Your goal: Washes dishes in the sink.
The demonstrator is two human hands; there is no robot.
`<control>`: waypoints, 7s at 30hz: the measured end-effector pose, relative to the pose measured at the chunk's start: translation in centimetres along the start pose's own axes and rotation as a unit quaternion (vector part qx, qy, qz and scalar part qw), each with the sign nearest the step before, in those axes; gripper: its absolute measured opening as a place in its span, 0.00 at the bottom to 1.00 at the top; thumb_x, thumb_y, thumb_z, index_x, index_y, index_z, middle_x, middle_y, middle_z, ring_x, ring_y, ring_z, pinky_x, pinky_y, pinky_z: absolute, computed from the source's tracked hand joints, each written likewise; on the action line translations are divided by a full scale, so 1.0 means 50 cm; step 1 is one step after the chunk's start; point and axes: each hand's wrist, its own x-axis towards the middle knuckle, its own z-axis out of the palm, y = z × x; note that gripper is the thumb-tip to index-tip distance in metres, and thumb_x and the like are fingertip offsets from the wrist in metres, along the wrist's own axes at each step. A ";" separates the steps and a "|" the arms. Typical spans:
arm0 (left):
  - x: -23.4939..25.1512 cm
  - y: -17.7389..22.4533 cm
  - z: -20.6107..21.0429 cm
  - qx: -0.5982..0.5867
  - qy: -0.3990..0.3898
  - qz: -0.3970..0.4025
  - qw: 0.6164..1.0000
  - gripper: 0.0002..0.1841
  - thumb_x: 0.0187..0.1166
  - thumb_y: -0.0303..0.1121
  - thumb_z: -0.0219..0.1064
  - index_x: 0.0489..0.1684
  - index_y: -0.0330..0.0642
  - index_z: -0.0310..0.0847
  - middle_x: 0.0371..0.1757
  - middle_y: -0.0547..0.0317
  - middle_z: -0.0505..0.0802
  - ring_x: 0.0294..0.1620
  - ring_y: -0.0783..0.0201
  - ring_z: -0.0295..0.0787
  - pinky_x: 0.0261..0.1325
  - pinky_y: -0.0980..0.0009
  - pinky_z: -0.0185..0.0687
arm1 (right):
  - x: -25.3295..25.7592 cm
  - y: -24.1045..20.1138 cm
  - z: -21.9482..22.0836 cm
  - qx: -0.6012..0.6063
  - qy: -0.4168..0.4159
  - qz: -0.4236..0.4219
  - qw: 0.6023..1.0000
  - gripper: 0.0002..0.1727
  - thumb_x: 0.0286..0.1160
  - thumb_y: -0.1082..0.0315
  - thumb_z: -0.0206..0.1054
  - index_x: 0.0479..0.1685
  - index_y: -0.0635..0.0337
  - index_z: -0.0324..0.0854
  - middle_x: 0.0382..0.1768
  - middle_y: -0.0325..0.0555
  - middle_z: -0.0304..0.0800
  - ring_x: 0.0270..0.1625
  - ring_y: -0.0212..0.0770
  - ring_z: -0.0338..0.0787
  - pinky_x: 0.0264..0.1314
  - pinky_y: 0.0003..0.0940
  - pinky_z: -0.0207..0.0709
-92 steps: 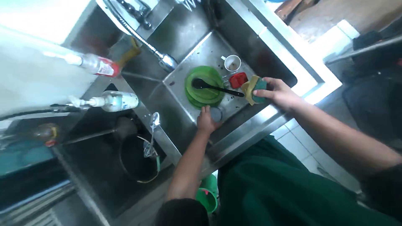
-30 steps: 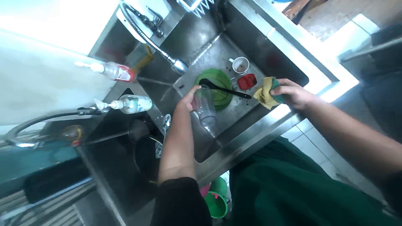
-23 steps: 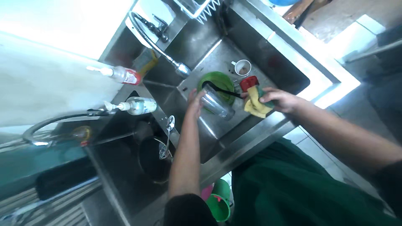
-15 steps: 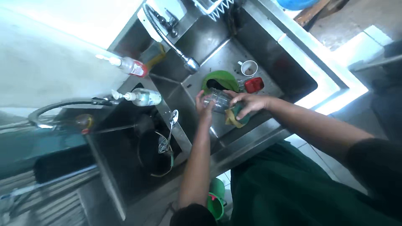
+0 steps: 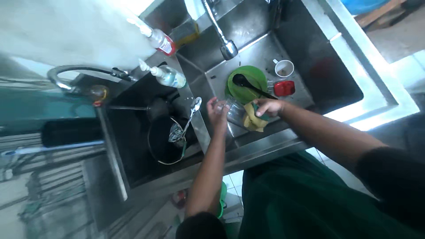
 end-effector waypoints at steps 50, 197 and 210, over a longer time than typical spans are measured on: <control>0.015 -0.163 0.015 0.358 -0.194 -0.015 0.913 0.57 0.45 0.30 0.93 0.85 0.37 0.60 0.80 0.36 0.75 0.79 0.44 0.75 0.78 0.50 0.76 | -0.078 -0.111 -0.074 -0.261 0.136 0.133 0.947 0.30 0.58 0.75 0.65 0.68 0.70 0.79 0.58 0.57 0.89 0.54 0.43 0.88 0.61 0.42 0.82; -0.062 0.114 -0.114 0.469 -0.143 0.418 0.765 0.39 0.42 0.27 0.87 0.65 0.38 0.85 0.61 0.41 0.91 0.63 0.42 0.89 0.68 0.45 0.82 | -0.093 -0.136 0.269 -0.379 0.026 -0.045 0.924 0.41 0.62 0.64 0.66 0.85 0.56 0.64 0.73 0.41 0.80 0.69 0.27 0.83 0.70 0.31 0.81; -0.024 0.090 -0.134 0.499 -0.108 0.515 0.688 0.28 0.54 0.20 0.81 0.61 0.40 0.87 0.57 0.43 0.92 0.60 0.44 0.90 0.70 0.43 0.77 | -0.076 -0.075 0.276 -0.561 0.027 0.018 0.827 0.42 0.71 0.80 0.68 0.91 0.64 0.58 0.76 0.64 0.78 0.72 0.54 0.85 0.77 0.47 0.75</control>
